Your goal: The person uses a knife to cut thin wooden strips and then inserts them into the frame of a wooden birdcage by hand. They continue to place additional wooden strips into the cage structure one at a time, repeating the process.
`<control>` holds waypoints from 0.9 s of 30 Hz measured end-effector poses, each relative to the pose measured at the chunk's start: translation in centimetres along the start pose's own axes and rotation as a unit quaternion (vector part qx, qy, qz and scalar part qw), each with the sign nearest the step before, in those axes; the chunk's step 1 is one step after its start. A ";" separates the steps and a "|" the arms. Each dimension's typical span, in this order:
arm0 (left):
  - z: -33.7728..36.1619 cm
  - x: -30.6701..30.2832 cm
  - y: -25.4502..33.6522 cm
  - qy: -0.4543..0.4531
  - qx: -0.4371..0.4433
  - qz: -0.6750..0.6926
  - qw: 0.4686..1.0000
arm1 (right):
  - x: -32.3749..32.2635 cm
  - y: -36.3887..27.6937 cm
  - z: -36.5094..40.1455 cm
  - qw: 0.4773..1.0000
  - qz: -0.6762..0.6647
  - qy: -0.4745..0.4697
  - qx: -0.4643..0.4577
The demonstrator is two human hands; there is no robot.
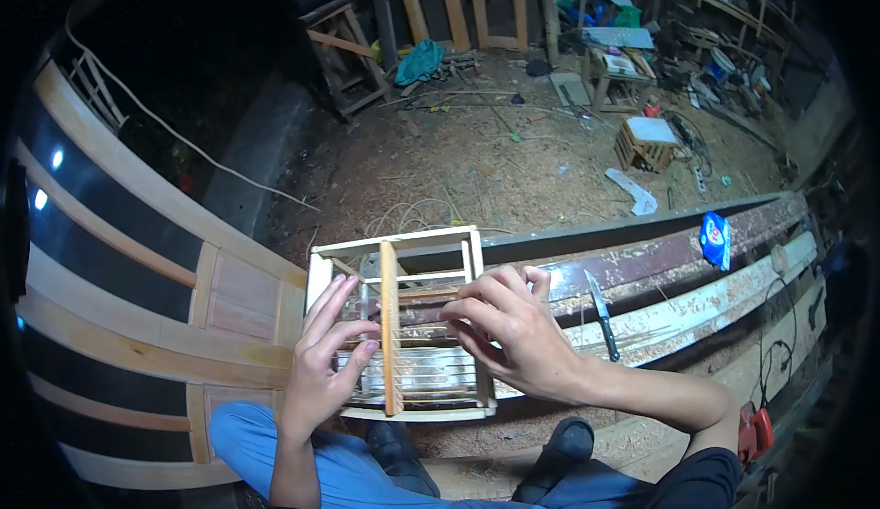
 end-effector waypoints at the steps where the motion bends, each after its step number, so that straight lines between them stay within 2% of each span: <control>1: -0.2 0.2 1.0 -0.009 0.009 -0.001 1.000 | -0.9 -0.1 0.4 1.000 0.007 0.004 -0.003; 4: -0.6 1.4 4.3 -0.027 0.047 0.003 0.999 | -3.2 0.2 2.7 0.998 0.051 0.019 -0.006; 7: -0.4 3.6 8.5 -0.042 0.125 -0.016 0.991 | -5.3 1.5 5.9 0.995 0.099 0.031 0.005; 11: 1.3 9.1 14.7 -0.106 0.206 0.017 0.973 | -6.8 5.6 11.6 0.990 0.102 0.024 0.094; 14: 2.7 14.4 17.5 -0.158 0.211 0.059 0.963 | -6.4 9.7 17.0 0.985 0.108 0.019 0.136; 16: 3.2 18.7 18.0 -0.188 0.188 0.126 0.956 | -5.4 13.5 21.3 0.971 0.088 -0.008 0.224; 18: 3.5 23.7 16.9 -0.197 0.170 0.151 0.954 | -4.2 16.1 24.8 0.967 0.097 -0.012 0.236; 20: 3.9 29.3 12.5 -0.193 0.042 0.153 0.968 | -2.4 18.6 27.7 0.961 0.088 -0.021 0.261; 21: 4.1 31.7 10.5 -0.194 0.006 0.146 0.970 | -1.2 20.0 29.0 0.956 0.090 -0.043 0.277; 22: 4.4 33.9 8.4 -0.194 -0.031 0.136 0.971 | -0.6 20.9 29.7 0.954 0.087 -0.041 0.284; 24: 4.7 37.3 4.9 -0.186 -0.086 0.124 0.971 | 1.6 22.2 30.3 0.953 0.089 -0.114 0.266; 27: 4.7 40.7 1.9 -0.169 -0.102 0.118 0.973 | 3.9 24.0 30.4 0.947 0.095 -0.148 0.267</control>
Point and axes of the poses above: each hand's wrist, its own z-axis away from the middle knuckle, its own x-axis out of the palm, y = z × x, the point moved 8 cm from there along -z, towards the middle knuckle, and after that the axes turned 3 degrees about y, right-handed, at the moved point
